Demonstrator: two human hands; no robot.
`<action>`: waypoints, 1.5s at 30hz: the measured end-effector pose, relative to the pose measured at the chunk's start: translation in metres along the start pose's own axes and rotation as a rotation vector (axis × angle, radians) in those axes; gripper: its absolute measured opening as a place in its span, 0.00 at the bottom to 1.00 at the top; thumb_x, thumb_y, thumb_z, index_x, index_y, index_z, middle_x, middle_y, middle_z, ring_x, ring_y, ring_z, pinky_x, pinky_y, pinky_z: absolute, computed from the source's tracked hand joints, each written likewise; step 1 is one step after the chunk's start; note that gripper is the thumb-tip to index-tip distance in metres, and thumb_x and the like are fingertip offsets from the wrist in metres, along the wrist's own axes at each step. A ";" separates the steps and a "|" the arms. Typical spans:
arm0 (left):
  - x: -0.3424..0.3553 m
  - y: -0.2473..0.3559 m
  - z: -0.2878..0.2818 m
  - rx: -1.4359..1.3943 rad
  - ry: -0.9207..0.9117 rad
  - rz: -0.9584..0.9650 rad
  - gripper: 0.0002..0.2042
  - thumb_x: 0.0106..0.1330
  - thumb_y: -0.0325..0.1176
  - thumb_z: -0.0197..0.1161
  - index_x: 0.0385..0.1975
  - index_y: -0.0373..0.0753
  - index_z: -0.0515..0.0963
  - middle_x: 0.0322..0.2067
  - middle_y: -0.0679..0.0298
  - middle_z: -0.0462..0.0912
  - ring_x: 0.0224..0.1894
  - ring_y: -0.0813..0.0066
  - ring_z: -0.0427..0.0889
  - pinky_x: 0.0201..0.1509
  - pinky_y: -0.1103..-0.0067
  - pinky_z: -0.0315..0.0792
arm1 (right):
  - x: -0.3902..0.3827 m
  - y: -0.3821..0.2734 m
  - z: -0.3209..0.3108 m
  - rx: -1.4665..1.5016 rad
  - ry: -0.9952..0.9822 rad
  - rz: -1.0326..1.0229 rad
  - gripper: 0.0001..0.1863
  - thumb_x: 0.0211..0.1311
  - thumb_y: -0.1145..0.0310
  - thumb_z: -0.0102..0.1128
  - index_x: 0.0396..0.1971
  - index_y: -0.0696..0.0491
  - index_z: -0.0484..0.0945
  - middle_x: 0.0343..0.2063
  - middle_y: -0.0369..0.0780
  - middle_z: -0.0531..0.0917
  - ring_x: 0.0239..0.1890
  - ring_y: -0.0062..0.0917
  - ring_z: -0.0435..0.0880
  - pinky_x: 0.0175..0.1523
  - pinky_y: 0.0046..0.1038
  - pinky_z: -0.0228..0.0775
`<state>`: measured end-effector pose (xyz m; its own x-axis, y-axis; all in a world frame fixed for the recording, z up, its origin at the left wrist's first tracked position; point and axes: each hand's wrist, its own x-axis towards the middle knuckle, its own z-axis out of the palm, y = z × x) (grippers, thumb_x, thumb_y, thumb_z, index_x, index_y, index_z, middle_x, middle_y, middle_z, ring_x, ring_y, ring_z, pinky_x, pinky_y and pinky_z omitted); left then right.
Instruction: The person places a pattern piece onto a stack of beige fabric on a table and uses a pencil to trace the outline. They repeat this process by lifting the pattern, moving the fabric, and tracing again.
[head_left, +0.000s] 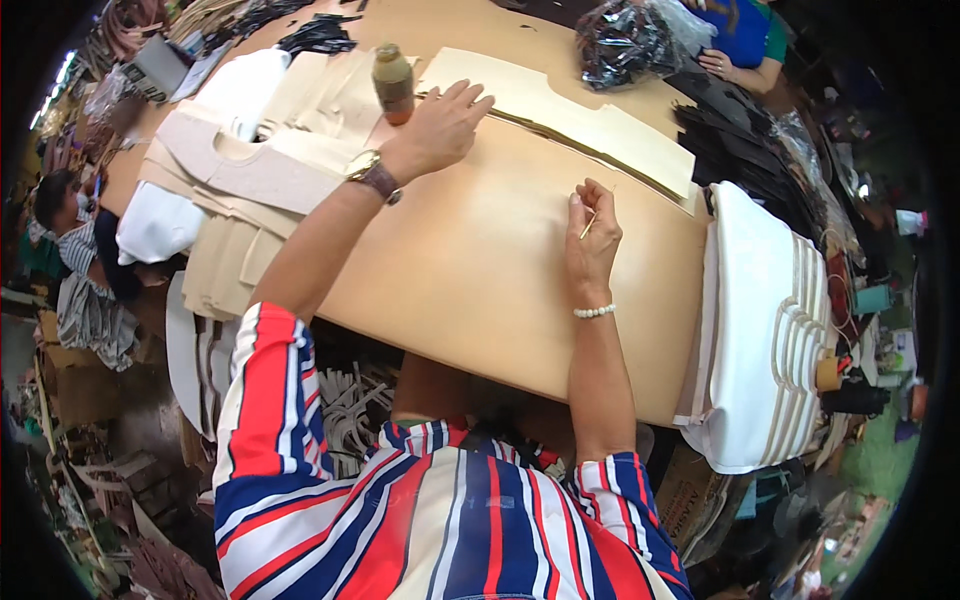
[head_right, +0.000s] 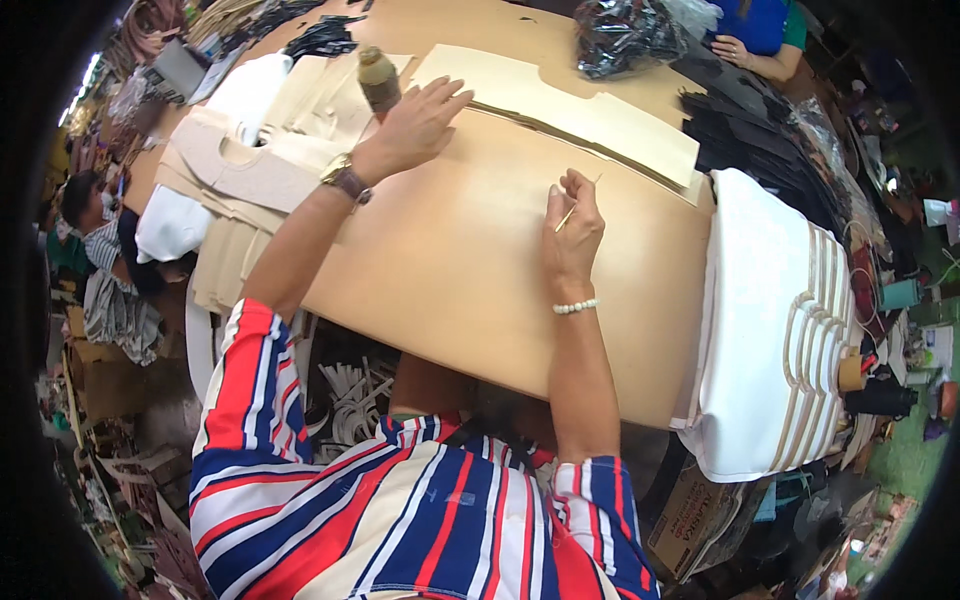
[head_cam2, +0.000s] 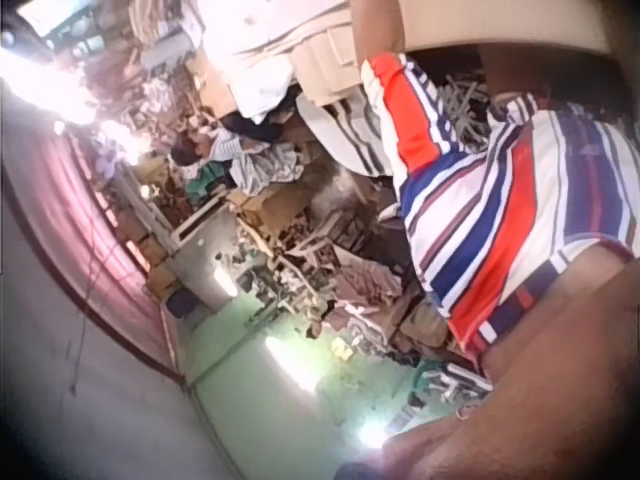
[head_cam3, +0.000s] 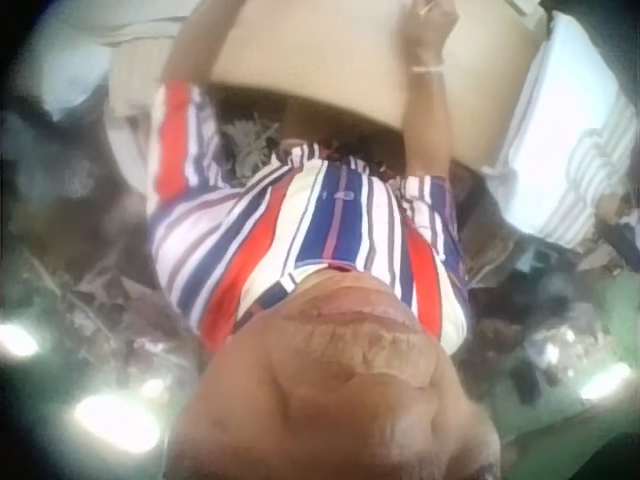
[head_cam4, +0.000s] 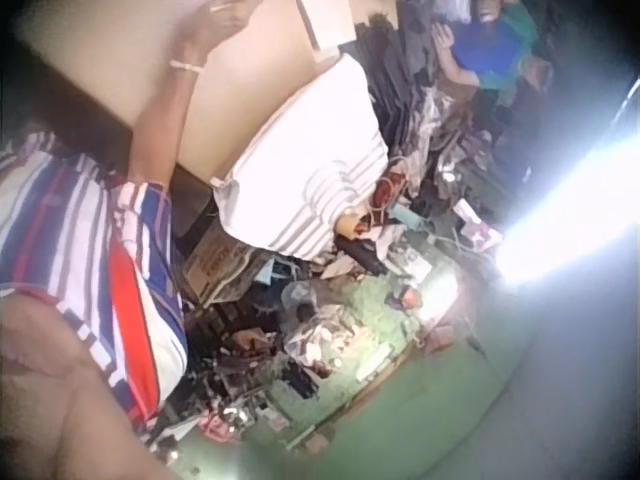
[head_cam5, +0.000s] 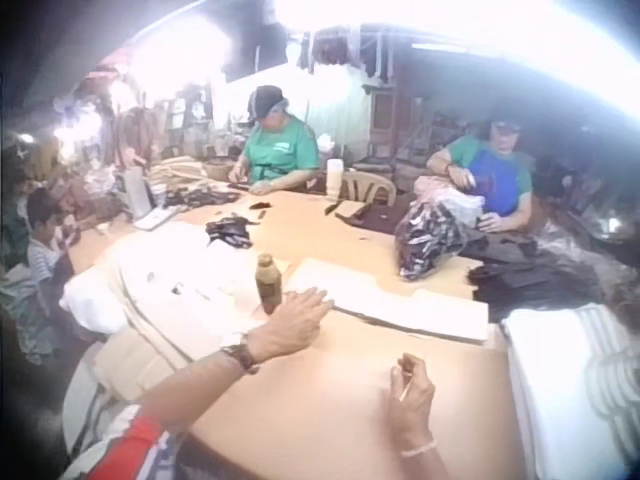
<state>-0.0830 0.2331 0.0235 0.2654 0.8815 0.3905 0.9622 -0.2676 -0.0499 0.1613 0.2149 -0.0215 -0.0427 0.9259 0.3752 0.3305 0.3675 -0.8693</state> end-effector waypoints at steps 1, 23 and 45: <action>0.014 0.006 0.013 0.020 0.039 0.009 0.25 0.57 0.26 0.54 0.57 0.35 0.62 0.55 0.50 0.67 0.61 0.54 0.62 0.60 0.61 0.62 | 0.007 0.006 -0.002 -0.013 0.055 -0.012 0.14 0.59 0.73 0.53 0.45 0.59 0.72 0.38 0.48 0.81 0.40 0.33 0.82 0.46 0.30 0.73; -0.067 0.109 -0.034 -0.155 -0.062 -0.108 0.14 0.52 0.19 0.51 0.40 0.32 0.72 0.39 0.55 0.78 0.43 0.60 0.78 0.44 0.71 0.73 | 0.014 0.022 -0.023 -0.675 -0.013 -0.394 0.23 0.49 0.80 0.48 0.49 0.51 0.73 0.44 0.42 0.79 0.56 0.42 0.71 0.62 0.60 0.45; -0.209 0.125 -0.058 -0.303 -0.132 -0.154 0.24 0.56 0.20 0.50 0.53 0.46 0.73 0.57 0.60 0.71 0.61 0.55 0.65 0.63 0.60 0.58 | -0.155 -0.018 -0.153 -0.691 -0.253 -0.098 0.26 0.47 0.79 0.47 0.52 0.54 0.72 0.55 0.44 0.73 0.63 0.43 0.63 0.66 0.50 0.43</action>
<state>-0.0218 -0.0073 -0.0114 0.1431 0.9578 0.2493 0.9353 -0.2132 0.2824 0.3066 0.0516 -0.0144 -0.2907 0.9142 0.2822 0.8282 0.3882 -0.4042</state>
